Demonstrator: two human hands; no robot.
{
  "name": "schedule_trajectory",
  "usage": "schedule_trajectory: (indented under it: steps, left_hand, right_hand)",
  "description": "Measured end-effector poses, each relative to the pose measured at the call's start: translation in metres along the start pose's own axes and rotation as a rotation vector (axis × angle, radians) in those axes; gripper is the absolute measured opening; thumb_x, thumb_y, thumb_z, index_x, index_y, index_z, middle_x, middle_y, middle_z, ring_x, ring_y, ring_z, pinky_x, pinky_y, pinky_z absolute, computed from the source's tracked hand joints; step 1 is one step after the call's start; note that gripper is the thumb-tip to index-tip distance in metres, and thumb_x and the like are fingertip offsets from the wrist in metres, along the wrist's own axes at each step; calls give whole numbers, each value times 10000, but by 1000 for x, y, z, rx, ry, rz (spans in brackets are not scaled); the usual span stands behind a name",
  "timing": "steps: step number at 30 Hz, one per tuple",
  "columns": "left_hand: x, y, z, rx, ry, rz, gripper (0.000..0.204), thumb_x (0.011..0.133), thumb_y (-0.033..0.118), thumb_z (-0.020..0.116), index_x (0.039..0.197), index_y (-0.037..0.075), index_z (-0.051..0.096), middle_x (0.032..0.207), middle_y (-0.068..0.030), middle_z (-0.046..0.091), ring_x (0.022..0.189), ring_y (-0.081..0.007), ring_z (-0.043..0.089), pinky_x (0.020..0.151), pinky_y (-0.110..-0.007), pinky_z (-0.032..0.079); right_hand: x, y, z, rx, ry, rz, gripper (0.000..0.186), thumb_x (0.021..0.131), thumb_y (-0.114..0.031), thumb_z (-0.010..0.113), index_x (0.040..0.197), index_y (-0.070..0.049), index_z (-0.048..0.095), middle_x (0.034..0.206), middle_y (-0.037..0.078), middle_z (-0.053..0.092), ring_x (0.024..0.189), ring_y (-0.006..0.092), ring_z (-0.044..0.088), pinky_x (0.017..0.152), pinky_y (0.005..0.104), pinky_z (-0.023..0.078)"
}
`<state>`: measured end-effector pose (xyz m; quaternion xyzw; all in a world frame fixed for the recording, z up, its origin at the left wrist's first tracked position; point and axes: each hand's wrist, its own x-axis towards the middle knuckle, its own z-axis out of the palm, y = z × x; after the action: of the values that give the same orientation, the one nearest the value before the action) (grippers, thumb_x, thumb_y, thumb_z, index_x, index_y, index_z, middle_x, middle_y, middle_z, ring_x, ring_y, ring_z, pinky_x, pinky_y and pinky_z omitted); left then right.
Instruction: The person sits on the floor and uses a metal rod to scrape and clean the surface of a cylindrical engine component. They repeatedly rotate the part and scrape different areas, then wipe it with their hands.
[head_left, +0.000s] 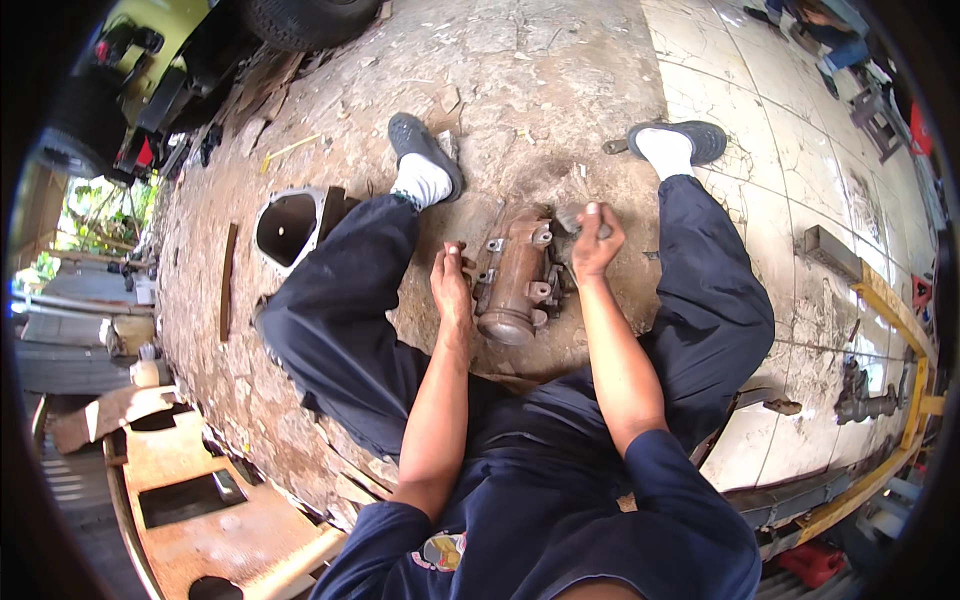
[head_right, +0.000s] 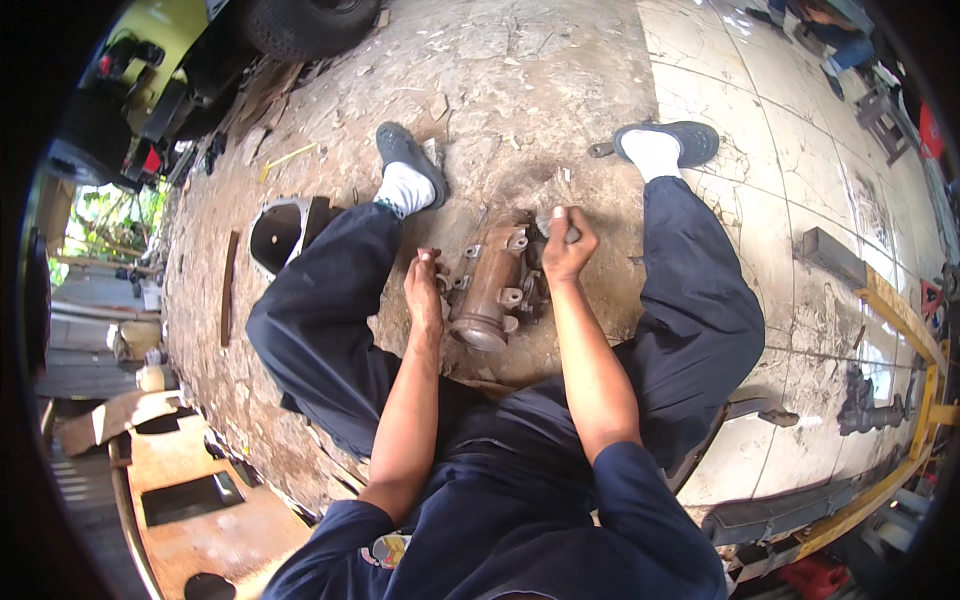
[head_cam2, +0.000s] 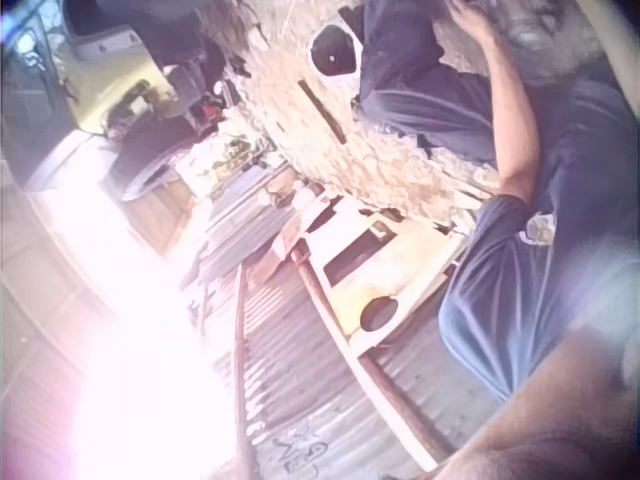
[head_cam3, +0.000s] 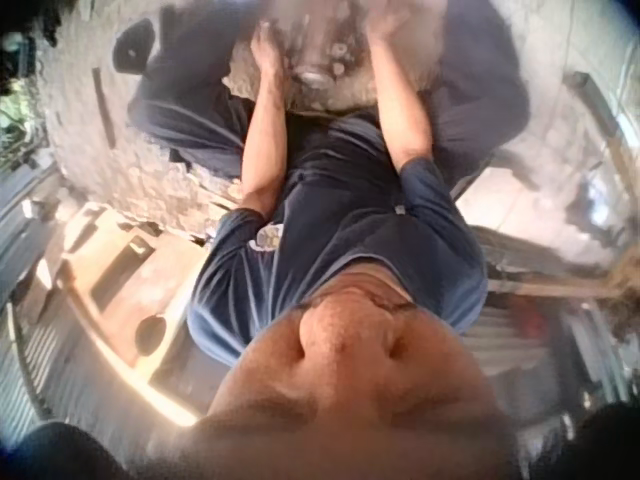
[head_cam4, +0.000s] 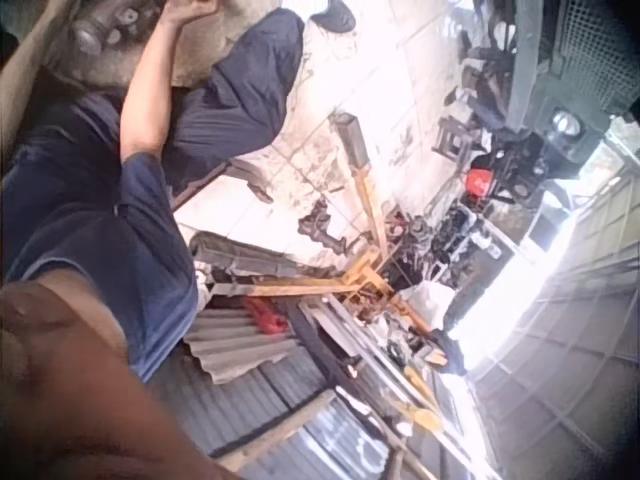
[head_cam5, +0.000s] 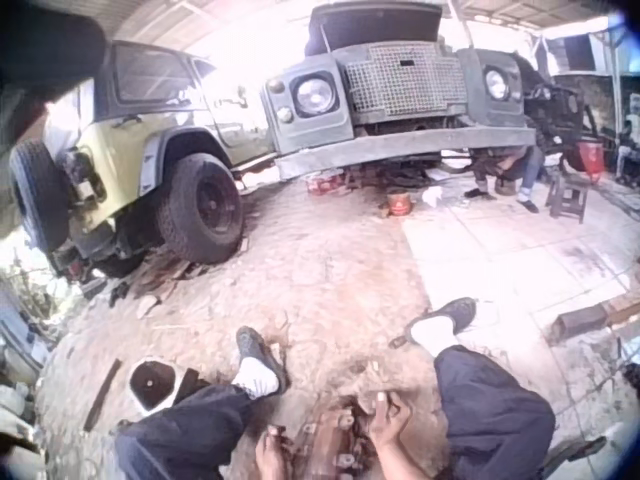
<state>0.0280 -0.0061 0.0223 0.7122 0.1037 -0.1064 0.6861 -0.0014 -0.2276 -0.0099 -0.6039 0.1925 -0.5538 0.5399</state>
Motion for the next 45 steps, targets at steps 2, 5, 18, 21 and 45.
schedule_trajectory:
  steps: [2, 5, 18, 21, 45]
  left_hand:
    - [0, 4, -3, -30, -68, 33, 409, 1060, 431, 510, 1151, 78, 696, 862, -1, 620, 720, -93, 519, 627, -264, 380]
    - [4, -1, -1, 26, -62, 112, 421, 1048, 429, 546, 1166, 58, 706, 872, -16, 638, 740, -120, 536, 645, -305, 418]
    - [33, 46, 26, 406, -253, 293, 340, 961, 296, 743, 1181, 38, 770, 1078, -202, 777, 1034, -269, 754, 912, -380, 552]
    - [24, 34, 24, 293, -236, 206, 329, 947, 233, 758, 1186, 7, 762, 1071, -199, 783, 1020, -245, 752, 907, -360, 558]
    - [-20, 58, 17, 629, -386, 249, 233, 956, 178, 733, 1133, 27, 741, 1094, -173, 721, 1033, -316, 706, 934, -404, 542]
  right_hand:
    - [5, -6, -9, -34, 47, 19, 344, 992, -200, 693, 726, -4, 598, 607, 15, 515, 576, 122, 470, 542, 326, 381]
    - [14, -6, -17, -146, -13, -40, 386, 995, -233, 701, 720, 5, 572, 591, 69, 482, 563, 142, 447, 535, 364, 364]
    - [-8, -25, -18, -963, -564, 127, 224, 886, -310, 758, 971, -103, 759, 1092, 134, 686, 1068, 361, 646, 1026, 591, 415]
    - [4, -62, -16, -1186, -853, 350, 422, 875, -370, 781, 1224, -142, 717, 1266, 164, 665, 1236, 362, 606, 1118, 639, 336]
    - [-18, -71, -49, -343, -670, 479, 256, 939, -223, 750, 1160, -99, 786, 1027, 118, 769, 964, 281, 721, 875, 377, 560]
